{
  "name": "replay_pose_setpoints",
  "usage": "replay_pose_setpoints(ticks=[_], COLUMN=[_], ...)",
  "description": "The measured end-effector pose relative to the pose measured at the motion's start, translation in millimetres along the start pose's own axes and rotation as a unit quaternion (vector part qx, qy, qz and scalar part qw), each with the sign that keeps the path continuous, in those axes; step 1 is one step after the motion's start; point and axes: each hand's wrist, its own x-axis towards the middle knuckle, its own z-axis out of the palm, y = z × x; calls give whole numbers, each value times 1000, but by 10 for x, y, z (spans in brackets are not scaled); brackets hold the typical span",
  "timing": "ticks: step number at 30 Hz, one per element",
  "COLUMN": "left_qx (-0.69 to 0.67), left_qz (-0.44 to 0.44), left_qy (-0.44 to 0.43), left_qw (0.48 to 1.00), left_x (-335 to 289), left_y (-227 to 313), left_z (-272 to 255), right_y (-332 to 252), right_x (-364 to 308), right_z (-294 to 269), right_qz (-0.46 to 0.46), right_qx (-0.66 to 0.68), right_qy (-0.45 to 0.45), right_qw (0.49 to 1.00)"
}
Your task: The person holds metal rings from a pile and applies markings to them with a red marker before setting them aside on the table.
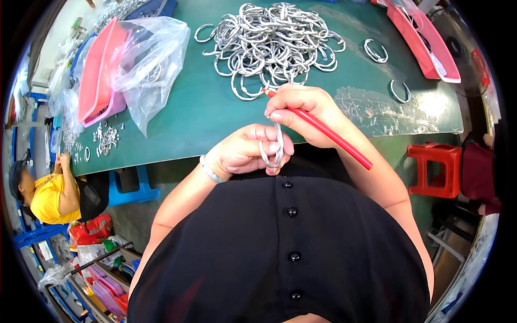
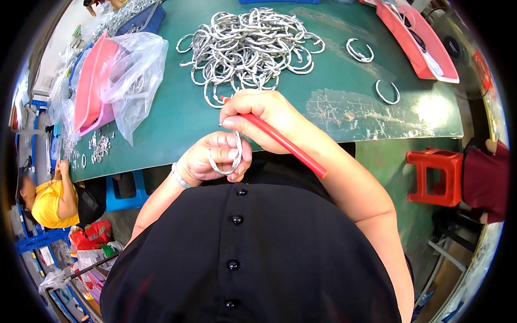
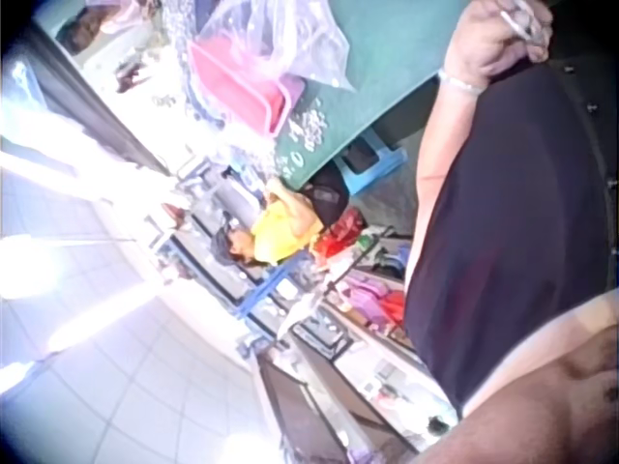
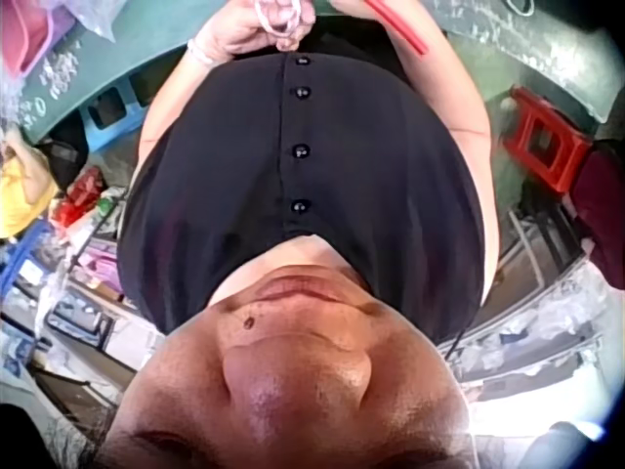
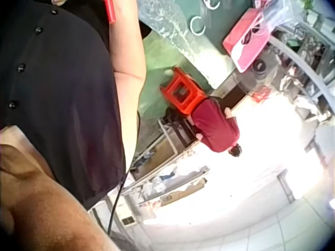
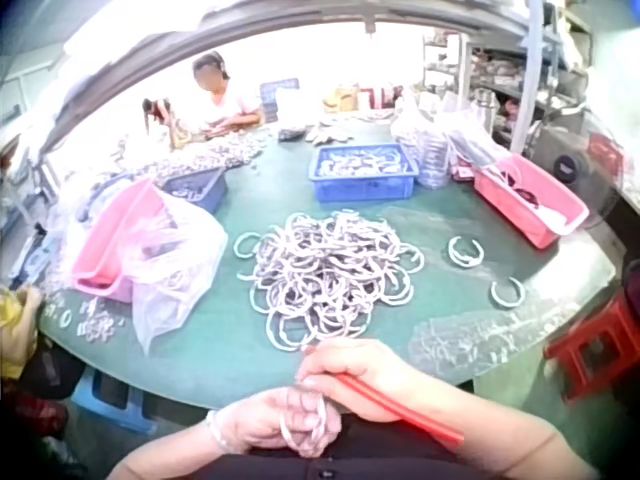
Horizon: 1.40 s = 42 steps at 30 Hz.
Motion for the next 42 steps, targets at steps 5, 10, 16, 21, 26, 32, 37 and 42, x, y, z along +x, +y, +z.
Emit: replay_pose_setpoints(ticks=[5, 10, 16, 21, 26, 32, 37, 42], left_qx=[-31, -19, -22, -11, 2, 21, 27, 30], left_qz=[0, 13, 5, 6, -2, -6, -3, 5], left_qy=[12, 28, 46, 78, 91, 115, 124, 119], left_qw=[999, 999, 999, 997, 996, 993, 992, 992], left_x=[1, 6, -16, -7, -21, -18, -24, -22], left_y=[32, 44, 48, 93, 74, 71, 88, 76], left_z=[10, 14, 8, 89, 66, 50, 54, 20], right_y=[8, 73, 104, 129, 125, 115, 93, 65], right_x=[-56, -116, -133, -164, -187, -211, -199, -182], right_z=[-22, -46, -45, -33, -34, -45, -41, -40], right_qz=[-27, -34, -36, -27, -24, -19, -22, -30], right_qx=[-5, -3, -18, 8, 17, 7, 9, -9], right_qy=[50, 76, 75, 84, 84, 82, 79, 79], right_qw=[998, 997, 996, 996, 996, 996, 997, 996])
